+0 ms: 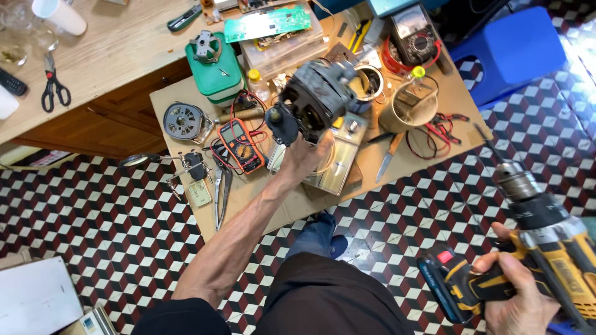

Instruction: The person uses a cordless drill to remove and install screws on a small electric motor, then manually rotates the motor shaft to check movement. The person also briefly handles a fan housing and a screwdriver while working at a cluttered workbench.

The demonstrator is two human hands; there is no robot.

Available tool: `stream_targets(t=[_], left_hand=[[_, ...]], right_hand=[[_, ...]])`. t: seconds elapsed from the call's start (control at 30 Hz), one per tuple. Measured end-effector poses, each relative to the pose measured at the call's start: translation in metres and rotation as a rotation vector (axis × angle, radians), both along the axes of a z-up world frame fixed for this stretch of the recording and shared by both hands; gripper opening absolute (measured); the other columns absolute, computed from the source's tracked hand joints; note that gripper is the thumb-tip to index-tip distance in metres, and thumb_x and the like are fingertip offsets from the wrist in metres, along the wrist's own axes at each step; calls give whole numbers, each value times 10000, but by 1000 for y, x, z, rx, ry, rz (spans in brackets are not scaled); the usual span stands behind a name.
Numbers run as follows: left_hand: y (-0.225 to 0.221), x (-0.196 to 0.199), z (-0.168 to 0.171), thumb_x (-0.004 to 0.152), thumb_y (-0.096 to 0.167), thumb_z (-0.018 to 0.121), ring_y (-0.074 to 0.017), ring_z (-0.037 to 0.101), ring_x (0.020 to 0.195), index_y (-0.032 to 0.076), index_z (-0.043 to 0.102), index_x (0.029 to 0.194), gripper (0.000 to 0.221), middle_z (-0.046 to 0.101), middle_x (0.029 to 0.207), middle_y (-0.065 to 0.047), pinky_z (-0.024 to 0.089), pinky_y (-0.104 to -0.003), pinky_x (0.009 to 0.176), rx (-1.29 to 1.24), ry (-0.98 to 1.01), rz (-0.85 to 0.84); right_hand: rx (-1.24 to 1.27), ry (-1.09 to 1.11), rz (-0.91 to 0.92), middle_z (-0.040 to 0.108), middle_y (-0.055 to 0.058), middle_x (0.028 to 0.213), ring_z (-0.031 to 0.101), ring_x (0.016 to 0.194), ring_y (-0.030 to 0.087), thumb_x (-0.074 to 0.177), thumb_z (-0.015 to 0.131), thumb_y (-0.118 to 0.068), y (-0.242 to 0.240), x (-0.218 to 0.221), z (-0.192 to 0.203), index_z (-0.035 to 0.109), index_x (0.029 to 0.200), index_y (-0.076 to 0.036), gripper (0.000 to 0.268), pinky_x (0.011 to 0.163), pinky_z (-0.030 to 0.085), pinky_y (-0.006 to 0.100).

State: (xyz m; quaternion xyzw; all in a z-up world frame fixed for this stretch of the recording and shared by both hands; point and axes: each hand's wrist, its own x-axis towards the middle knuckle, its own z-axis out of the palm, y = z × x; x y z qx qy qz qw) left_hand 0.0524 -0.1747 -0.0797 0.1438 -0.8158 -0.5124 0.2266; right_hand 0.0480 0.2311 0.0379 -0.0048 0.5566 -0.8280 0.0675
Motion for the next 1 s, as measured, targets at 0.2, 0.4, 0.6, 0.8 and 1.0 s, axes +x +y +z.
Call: stream_targets(t=[0.2,0.4,0.6,0.8,1.0], left_hand=[[19,24,11,1032,128,663,-309,604,1172,-20,593,1365,371,629,1286,-210,487,-441,983,-124,94,118],[36,27,31,1053,130,656,-122,529,791,4,606,1032,137,575,834,-17,466,-297,701,244,182,346],[43,-14,29,937,156,641,-94,582,849,44,561,1139,245,609,987,35,511,-291,736,451,504,500],[62,-42,4,1076,145,600,-127,542,743,36,623,943,174,581,836,7,449,-335,632,449,284,595],[82,-84,4,1016,155,623,-145,619,784,52,645,1032,106,651,899,0,503,-332,685,-18,515,889]], right_hand=[[75,-51,20,641,312,1297,713,864,254,970,616,82,5,14,10,488,1433,60,481,761,620,370],[193,-122,113,671,258,1300,693,849,220,935,613,54,-26,-13,21,541,1417,38,488,760,593,339],[224,-68,319,692,217,1255,675,841,202,924,626,41,-89,-70,32,607,1331,49,407,745,582,327],[175,-46,420,700,214,1193,676,816,214,901,631,32,-120,-109,41,606,1296,41,395,651,568,341],[232,-36,607,682,177,1009,668,810,220,910,638,20,-126,-164,38,620,1285,76,380,717,574,342]])
